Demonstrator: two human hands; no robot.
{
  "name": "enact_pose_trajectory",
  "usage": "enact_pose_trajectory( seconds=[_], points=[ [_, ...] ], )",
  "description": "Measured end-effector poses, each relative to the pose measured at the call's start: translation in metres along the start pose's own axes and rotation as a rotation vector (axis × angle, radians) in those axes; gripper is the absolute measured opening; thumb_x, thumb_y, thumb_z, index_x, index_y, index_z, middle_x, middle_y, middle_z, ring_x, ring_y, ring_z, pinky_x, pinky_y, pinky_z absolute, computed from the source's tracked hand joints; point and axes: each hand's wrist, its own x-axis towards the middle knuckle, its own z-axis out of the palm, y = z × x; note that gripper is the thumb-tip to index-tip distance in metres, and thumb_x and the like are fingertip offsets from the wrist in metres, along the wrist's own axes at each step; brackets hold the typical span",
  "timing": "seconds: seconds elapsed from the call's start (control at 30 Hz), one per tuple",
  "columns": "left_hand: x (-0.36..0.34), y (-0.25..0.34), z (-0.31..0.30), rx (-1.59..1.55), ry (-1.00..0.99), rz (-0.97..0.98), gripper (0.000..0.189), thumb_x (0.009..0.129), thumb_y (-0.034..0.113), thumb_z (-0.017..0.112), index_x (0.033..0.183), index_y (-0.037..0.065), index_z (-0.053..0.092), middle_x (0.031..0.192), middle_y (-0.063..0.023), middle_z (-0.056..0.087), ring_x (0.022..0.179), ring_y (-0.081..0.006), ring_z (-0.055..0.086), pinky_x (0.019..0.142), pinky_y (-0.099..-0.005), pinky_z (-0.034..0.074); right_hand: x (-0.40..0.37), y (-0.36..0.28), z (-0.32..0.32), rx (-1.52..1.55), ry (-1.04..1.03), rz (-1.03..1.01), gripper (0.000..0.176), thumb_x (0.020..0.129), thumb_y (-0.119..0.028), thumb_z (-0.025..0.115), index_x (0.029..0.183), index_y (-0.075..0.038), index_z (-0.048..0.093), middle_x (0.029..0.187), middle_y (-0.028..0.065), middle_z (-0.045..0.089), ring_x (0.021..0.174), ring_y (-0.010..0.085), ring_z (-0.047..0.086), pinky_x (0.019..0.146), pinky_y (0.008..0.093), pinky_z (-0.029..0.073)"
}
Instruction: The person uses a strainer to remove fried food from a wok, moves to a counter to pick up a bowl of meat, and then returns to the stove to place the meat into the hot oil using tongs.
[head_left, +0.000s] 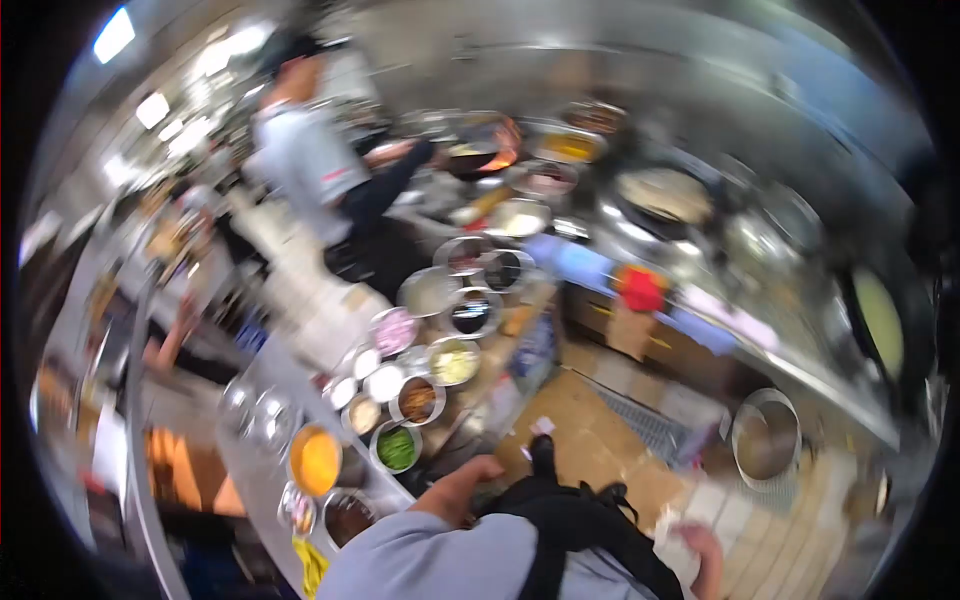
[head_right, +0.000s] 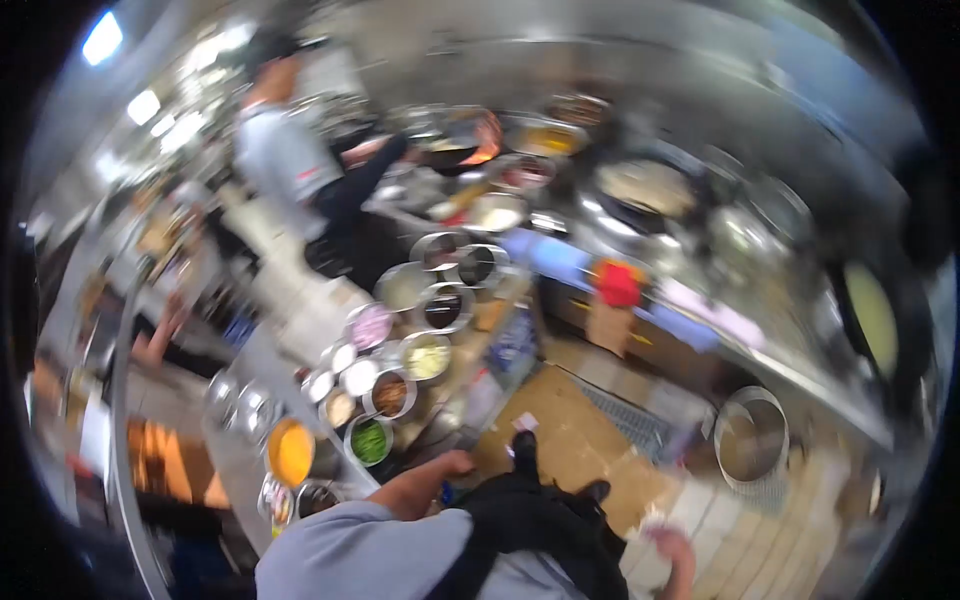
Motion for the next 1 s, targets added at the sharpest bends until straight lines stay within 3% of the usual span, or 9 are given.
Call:
enact_pose_trajectory(
  seconds=[0.1, 0.2, 0.37, 0.5, 0.6, 0.73, 0.77, 0.87, 1.0],
  points=[
    [0.003, 0.029, -0.042, -0.267, 0.002, -0.373, 0.049, 0.081, 0.046, 0.042, 0.098, 0.005, 0.063, 0.105, -0.0175, 0.058, 0.097, -0.0321, 0.055, 0.086, -0.0412, 0.042, 0.031, -0.071, -0.026, -0.307, 0.743, 0.115, 0.026, 0.081, -0.021, 0.047, 0.088, -0.002, 0.062, 0.093, 0.0199, 0.06, 0.086, 0.0377, 0.055, 0.076, 0.0415, 0.044],
    [0.022, 0.042, -0.077, -0.263, -0.026, -0.32, 0.043, 0.082, 0.043, 0.045, 0.093, 0.006, 0.063, 0.095, -0.0164, 0.062, 0.087, -0.029, 0.06, 0.078, -0.0386, 0.046, 0.088, -0.065, -0.029, -0.117, 0.802, -0.076, 0.026, 0.079, -0.015, 0.052, 0.098, -0.001, 0.06, 0.097, 0.0196, 0.06, 0.091, 0.0319, 0.058, 0.078, 0.0372, 0.045],
    [0.04, 0.033, -0.083, -1.085, 0.415, -0.418, 0.015, 0.081, 0.017, 0.05, 0.075, 0.007, 0.061, 0.07, -0.0061, 0.063, 0.06, -0.0135, 0.059, 0.056, -0.0279, 0.047, 0.124, -0.144, 0.003, -0.154, 0.311, -0.272, 0.032, 0.085, -0.023, 0.045, 0.105, -0.001, 0.057, 0.108, 0.0182, 0.057, 0.103, 0.0327, 0.052, 0.089, 0.0382, 0.04],
    [0.038, 0.019, -0.069, -1.026, 0.365, -0.367, 0.014, 0.078, 0.007, 0.045, 0.072, 0.008, 0.059, 0.067, -0.0054, 0.061, 0.057, -0.0136, 0.057, 0.053, -0.0286, 0.046, 0.152, -0.162, 0.006, -0.296, -0.064, -0.297, 0.035, 0.086, -0.027, 0.044, 0.109, -0.003, 0.056, 0.108, 0.0179, 0.057, 0.102, 0.0335, 0.052, 0.088, 0.0393, 0.041],
    [0.04, 0.014, -0.042, -1.145, 0.417, -0.341, 0.015, 0.077, 0.008, 0.045, 0.072, 0.008, 0.059, 0.067, -0.0051, 0.06, 0.058, -0.0149, 0.058, 0.052, -0.0293, 0.046, 0.197, -0.17, -0.017, -0.269, -0.023, -0.251, 0.031, 0.086, -0.026, 0.044, 0.102, -0.003, 0.057, 0.101, 0.019, 0.058, 0.094, 0.0356, 0.054, 0.082, 0.0418, 0.042],
    [0.049, -0.002, 0.006, -0.475, 0.358, -0.183, 0.018, 0.078, 0.018, 0.046, 0.073, 0.009, 0.06, 0.07, -0.007, 0.061, 0.061, -0.0187, 0.06, 0.053, -0.033, 0.047, 0.238, -0.255, -0.109, -0.343, 0.303, -0.289, 0.024, 0.082, -0.026, 0.047, 0.087, -0.003, 0.055, 0.076, 0.0199, 0.058, 0.075, 0.0379, 0.055, 0.066, 0.0454, 0.043],
    [0.066, -0.013, 0.036, -0.387, 0.392, -0.087, 0.019, 0.079, 0.021, 0.046, 0.075, 0.01, 0.06, 0.072, -0.0074, 0.061, 0.063, -0.0199, 0.06, 0.053, -0.0343, 0.047, 0.262, -0.261, -0.132, -0.361, 0.574, -0.577, 0.025, 0.082, -0.026, 0.05, 0.088, -0.003, 0.056, 0.069, 0.0181, 0.057, 0.073, 0.0373, 0.056, 0.065, 0.0443, 0.044],
    [0.076, -0.011, 0.047, -0.058, 0.549, 0.16, 0.022, 0.08, 0.027, 0.045, 0.081, 0.01, 0.06, 0.077, -0.0087, 0.062, 0.068, -0.0234, 0.061, 0.056, -0.0382, 0.048, 0.312, -0.291, -0.2, -0.366, 0.953, -0.382, 0.037, 0.08, -0.028, 0.057, 0.106, -0.002, 0.053, 0.103, 0.0216, 0.054, 0.096, 0.0355, 0.052, 0.083, 0.0404, 0.043],
    [0.084, -0.029, 0.032, -0.292, 0.349, -0.037, 0.018, 0.082, 0.019, 0.046, 0.086, 0.008, 0.059, 0.078, -0.0089, 0.062, 0.072, -0.0253, 0.061, 0.059, -0.0384, 0.048, 0.354, -0.347, -0.256, -0.354, 1.063, -0.242, 0.048, 0.078, -0.027, 0.059, 0.116, -0.003, 0.045, 0.116, 0.0246, 0.044, 0.106, 0.0382, 0.047, 0.089, 0.0412, 0.04]
  ],
)
